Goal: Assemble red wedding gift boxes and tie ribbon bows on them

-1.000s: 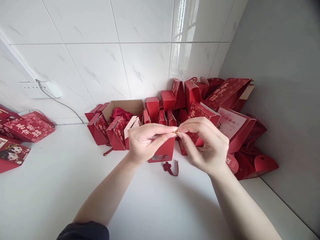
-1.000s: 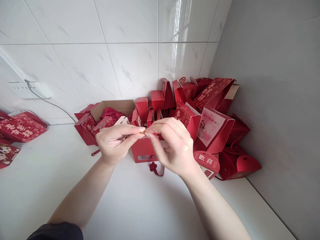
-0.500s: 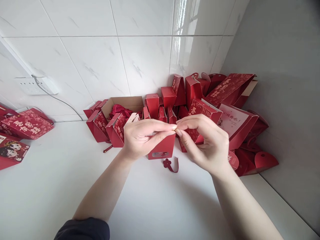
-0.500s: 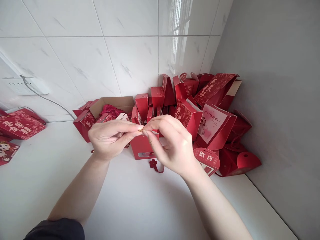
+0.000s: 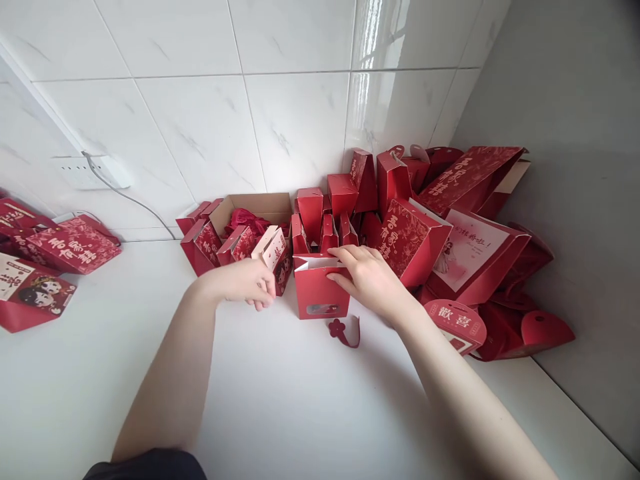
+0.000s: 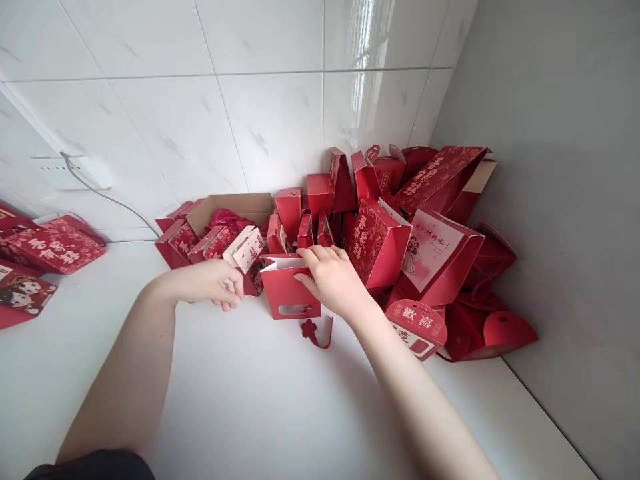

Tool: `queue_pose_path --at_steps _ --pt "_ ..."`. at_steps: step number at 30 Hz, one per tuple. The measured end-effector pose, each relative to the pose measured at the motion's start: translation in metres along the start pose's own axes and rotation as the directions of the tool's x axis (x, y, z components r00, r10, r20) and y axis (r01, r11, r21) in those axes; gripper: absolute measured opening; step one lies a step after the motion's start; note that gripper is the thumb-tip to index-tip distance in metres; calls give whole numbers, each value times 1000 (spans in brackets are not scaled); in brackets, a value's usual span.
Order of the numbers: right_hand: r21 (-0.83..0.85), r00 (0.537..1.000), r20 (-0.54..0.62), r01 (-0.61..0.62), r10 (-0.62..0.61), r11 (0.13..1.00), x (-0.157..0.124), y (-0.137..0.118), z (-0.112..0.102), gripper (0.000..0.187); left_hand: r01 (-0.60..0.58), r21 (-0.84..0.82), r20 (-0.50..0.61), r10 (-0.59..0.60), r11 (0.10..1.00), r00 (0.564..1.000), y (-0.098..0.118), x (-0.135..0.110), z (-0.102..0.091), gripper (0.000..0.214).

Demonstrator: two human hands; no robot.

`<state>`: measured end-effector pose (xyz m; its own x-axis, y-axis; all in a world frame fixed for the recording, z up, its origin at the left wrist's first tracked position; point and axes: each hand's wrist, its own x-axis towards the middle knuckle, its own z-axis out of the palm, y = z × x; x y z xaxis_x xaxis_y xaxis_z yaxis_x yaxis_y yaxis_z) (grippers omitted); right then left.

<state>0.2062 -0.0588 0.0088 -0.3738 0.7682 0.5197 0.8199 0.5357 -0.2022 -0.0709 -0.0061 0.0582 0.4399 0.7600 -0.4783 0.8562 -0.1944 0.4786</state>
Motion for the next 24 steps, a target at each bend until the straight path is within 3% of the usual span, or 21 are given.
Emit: queue_pose_path --at_steps 4,7,9,12,14,16,19,22,24 --pt "25 1000 0 -19 19 1000 0 -1 -2 35 8 112 233 -34 994 972 -3 41 35 13" --pt "2 999 30 -28 28 1000 1 0 -3 32 27 100 308 -57 995 950 -1 65 58 13" --pt "-2 998 58 -30 30 1000 1 0 -4 29 36 96 322 -65 995 944 -2 73 64 15" --pt "39 994 96 -63 59 997 -1 1 -7 30 36 107 325 -69 994 943 -6 71 58 23" --pt "75 989 122 -95 86 993 -2 2 -9 34 37 98 261 -62 994 963 -8 63 47 36" --pt "114 984 150 -111 93 987 -4 1 -9 39 18 64 79 -23 998 997 -6 50 36 54" --pt "222 979 117 -192 169 956 -5 -3 -5 51 -95 22 -183 97 995 978 4 30 24 60" --pt "311 916 62 -396 397 864 -2 -8 -1 62 -162 -27 -234 151 986 960 17 19 22 50" --pt "293 843 127 -535 523 792 -1 -9 -1 58 -177 -46 -230 162 983 960 22 18 24 45"
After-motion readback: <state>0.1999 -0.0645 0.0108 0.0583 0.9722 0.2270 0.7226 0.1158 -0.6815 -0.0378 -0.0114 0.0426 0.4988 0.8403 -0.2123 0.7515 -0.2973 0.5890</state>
